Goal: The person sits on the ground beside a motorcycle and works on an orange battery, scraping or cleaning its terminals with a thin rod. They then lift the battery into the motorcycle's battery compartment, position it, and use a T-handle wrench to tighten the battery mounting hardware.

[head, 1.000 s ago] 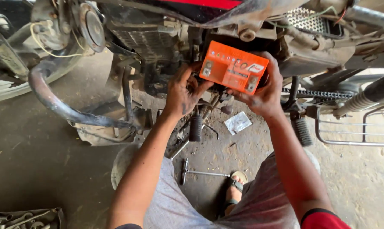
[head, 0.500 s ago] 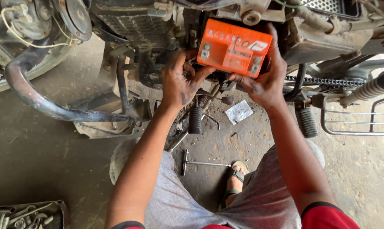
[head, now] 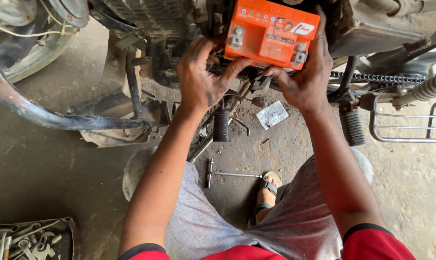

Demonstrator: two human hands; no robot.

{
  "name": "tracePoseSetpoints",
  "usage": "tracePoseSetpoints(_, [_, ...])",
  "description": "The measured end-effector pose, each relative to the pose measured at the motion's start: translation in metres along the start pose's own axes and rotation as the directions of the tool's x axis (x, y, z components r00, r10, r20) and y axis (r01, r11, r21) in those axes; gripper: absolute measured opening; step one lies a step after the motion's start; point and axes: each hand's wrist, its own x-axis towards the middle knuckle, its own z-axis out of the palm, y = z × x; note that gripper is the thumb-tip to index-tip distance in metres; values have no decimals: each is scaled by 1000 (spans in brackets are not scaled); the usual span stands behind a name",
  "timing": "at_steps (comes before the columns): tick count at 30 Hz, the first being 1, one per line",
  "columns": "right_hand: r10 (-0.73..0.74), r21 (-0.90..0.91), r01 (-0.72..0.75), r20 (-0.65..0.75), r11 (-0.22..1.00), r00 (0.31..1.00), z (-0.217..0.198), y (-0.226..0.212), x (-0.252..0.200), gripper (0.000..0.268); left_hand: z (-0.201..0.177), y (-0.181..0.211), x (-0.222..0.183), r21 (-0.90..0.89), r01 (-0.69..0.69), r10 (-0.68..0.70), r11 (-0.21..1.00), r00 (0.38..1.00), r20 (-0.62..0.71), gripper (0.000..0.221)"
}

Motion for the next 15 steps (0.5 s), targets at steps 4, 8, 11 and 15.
tracePoseSetpoints(4, [-28,-95,28,3,995,1000,-3,1,3,114,-8,4,11,344,-349,381,872,924,-26,67])
tracePoseSetpoints(8, [-45,-189,42,-12,981,999,-1,4,4,117,-7,17,18,344,-420,446,839,895,5,94])
tracePoseSetpoints(11, [-91,-149,85,-37,985,995,-3,-6,11,114,-1,13,16,345,-324,331,881,943,39,109])
tracePoseSetpoints(15, [-77,-169,71,-30,983,997,-1,2,4,114,-6,20,17,336,-291,286,896,956,65,107])
